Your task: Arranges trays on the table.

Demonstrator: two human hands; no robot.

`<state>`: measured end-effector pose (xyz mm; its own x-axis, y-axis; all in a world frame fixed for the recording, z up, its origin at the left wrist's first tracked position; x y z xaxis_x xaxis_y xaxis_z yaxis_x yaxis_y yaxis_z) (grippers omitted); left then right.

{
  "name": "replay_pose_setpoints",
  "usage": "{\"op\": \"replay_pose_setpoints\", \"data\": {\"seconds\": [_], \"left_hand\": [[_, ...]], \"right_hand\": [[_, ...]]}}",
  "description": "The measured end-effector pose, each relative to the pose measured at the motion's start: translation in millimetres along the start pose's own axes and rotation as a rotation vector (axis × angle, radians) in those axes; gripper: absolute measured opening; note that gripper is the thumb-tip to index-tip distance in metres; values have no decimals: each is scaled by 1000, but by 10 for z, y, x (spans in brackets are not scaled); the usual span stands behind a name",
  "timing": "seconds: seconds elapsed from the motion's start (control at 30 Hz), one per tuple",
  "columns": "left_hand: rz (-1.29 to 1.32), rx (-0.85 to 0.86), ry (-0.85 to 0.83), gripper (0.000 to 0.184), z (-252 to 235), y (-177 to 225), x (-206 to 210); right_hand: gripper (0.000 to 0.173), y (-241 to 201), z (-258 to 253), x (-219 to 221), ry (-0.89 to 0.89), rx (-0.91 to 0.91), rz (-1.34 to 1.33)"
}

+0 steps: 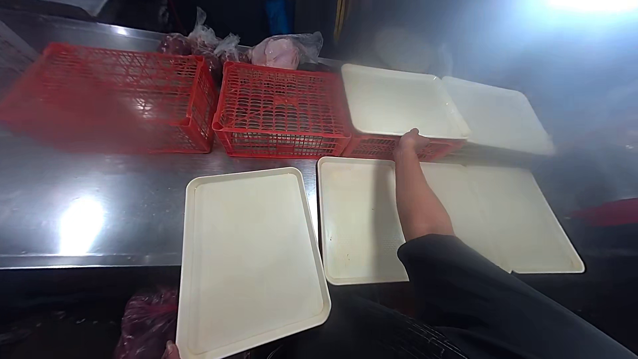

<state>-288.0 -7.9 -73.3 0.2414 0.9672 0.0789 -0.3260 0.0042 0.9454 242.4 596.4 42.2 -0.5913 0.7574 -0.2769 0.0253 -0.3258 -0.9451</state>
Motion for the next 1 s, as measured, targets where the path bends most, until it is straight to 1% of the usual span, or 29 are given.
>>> {"op": "replay_pose_setpoints", "data": {"seconds": [0.07,0.1,0.17,0.2,0.27,0.3,0.33,0.4,0.43,0.47,0.5,0.53,0.57,0.6,0.67,0.73,0.77,0.83,0.87,0.93,1.0], "left_hand": [[-16,1,30,30,10,-5,15],[-20,-10,44,31,20,-6,31],[-25,-35,81,29,41,-10,72],[-36,-56,69,33,61,-12,94],[-60,-105,20,39,101,-29,117],[-54,-131,4,42,120,-42,132],[-30,-148,1,43,125,-72,133],[8,-153,36,39,136,-112,117],[18,-139,68,35,155,-103,112],[19,-123,101,30,198,-77,106],[16,-111,131,26,257,-49,91],[22,-111,153,24,327,-39,68],[29,-115,168,24,413,-43,28],[34,-119,181,24,515,-59,-35],[56,-129,205,24,739,-114,-222],[58,-135,271,24,933,-159,-476],[53,-132,313,26,955,-149,-608],[55,-115,395,33,838,-55,-808],[61,-97,415,38,688,43,-870],[66,-50,431,50,241,294,-941],[80,1,466,57,-296,493,-967]], "right_hand": [[60,75,-85,-5,46,-61,122],[63,135,-108,17,38,-63,119],[64,228,-114,51,-20,-53,20],[63,249,-67,35,-39,-52,-41],[63,284,229,-30,-100,-109,-52],[61,328,510,-39,-203,-174,29],[60,424,906,-31,-416,-240,155],[57,833,1905,-68,-942,-307,448],[54,1090,2393,-146,-1136,-325,603],[51,1329,2797,-266,-1250,-352,740],[48,1509,3087,-389,-1278,-411,843],[46,1591,3258,-489,-1228,-490,904],[43,1623,3326,-562,-1147,-553,923],[42,1659,3331,-630,-1074,-555,908],[45,1763,3325,-731,-1007,-439,841],[44,1861,3468,-788,-1004,-380,839],[45,1912,3608,-801,-1013,-362,844],[46,1947,3967,-764,-1041,-365,862],[46,1925,4185,-682,-1068,-371,861],[48,1836,4640,-395,-1137,-396,841],[52,1749,5069,-69,-1197,-420,845]]}}
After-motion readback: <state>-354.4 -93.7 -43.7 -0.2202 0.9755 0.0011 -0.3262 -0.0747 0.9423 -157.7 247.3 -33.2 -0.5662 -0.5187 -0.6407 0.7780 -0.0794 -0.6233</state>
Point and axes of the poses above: each hand's wrist, its own z-axis away from the middle knuckle, its own x-axis out of the palm, y = z × x, the point moved 7 cm from there along -z, towards the middle knuckle, and after that the axes turned 2 degrees about -x, right-handed, at the moved point
